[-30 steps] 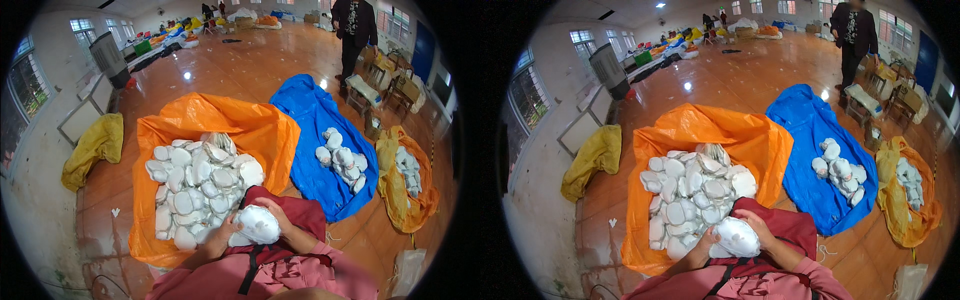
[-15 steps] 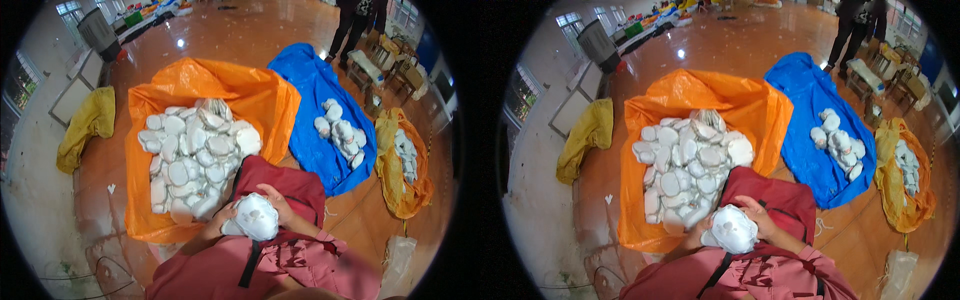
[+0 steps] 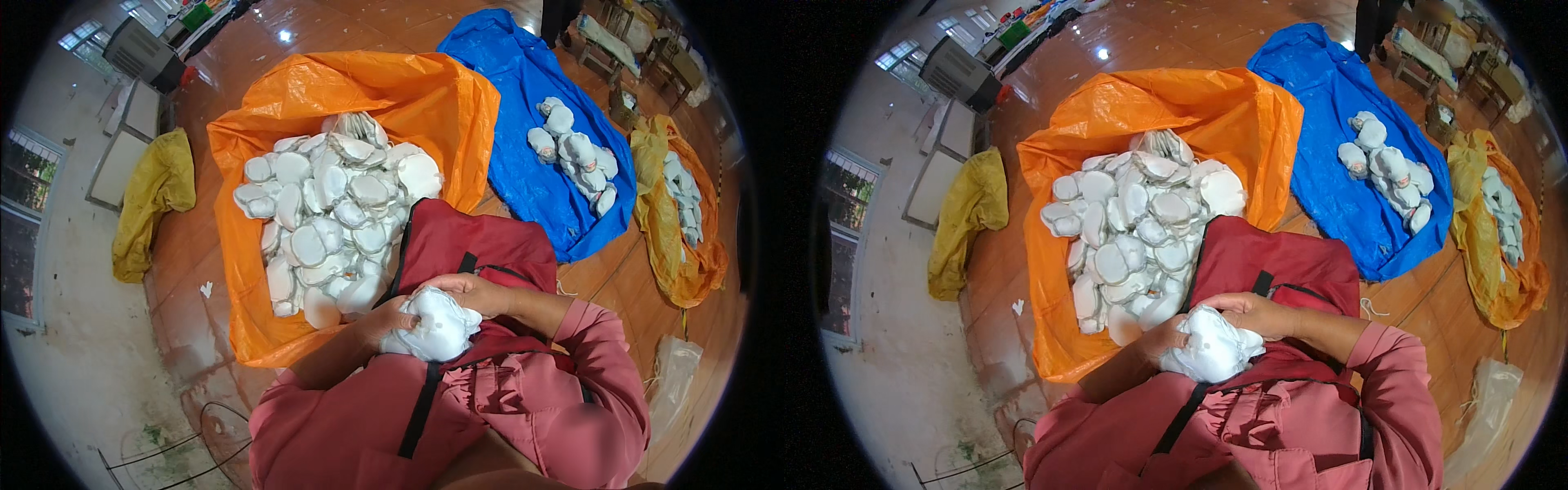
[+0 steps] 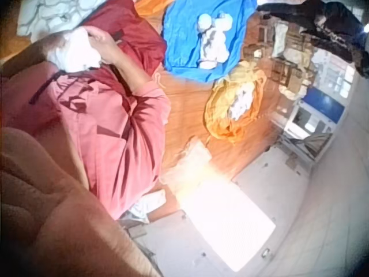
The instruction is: The person sits on the floor and repeatedly stuffs white fabric pieces into white sock-like items, then ties them closed. The finished items are placed on a blue tarp nearby. The person handles the items one at a time and continues the process throughout the clip.
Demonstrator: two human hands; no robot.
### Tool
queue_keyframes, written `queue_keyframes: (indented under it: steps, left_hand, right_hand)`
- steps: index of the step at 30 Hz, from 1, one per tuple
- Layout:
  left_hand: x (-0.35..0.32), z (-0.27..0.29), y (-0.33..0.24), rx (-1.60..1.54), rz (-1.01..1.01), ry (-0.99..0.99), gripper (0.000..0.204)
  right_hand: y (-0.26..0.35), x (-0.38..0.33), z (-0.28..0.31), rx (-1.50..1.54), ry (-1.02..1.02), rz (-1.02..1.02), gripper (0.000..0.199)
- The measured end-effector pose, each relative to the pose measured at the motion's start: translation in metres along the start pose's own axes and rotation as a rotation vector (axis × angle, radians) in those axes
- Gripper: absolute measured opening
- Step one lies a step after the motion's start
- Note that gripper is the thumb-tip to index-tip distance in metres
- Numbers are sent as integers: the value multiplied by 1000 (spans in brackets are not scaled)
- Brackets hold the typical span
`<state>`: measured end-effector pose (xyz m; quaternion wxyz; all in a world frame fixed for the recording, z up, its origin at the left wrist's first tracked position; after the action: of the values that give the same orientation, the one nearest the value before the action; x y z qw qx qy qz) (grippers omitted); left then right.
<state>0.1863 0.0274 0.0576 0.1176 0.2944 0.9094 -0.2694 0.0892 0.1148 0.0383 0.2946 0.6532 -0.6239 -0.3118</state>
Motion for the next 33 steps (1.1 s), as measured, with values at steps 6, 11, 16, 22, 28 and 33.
queue_keyframes:
  steps: [6,11,16,22,28,33]
  left_hand:
    - [4,30,-12,174,-72,-231,69]
    - [21,22,-28,122,-174,-285,66]
    - [27,39,-25,201,-179,-343,66]
    - [31,40,-21,318,-180,-358,55]
    - [30,71,-20,176,-118,-315,45]
    - [35,66,-33,428,-94,-406,38]
  right_hand:
    - [27,-15,0,32,30,28,71]
    - [32,-4,18,71,-69,66,77]
    - [31,2,38,-142,-124,-90,81]
    - [-1,17,75,-583,-228,-264,59]
    - [3,41,80,-906,-50,-299,59]
    - [-10,59,90,-1162,-48,-315,59]
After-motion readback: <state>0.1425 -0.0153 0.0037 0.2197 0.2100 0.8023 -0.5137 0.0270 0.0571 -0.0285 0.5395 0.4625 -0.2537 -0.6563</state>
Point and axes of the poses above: each hand's wrist, its own x-axis towards the middle knuckle, its own z-axis out of the back of the hand, y = z × x, the point moved 6 cm from there along x, towards the middle knuckle, and after that the axes turned 2 degrees about z, right-handed, at the moved point
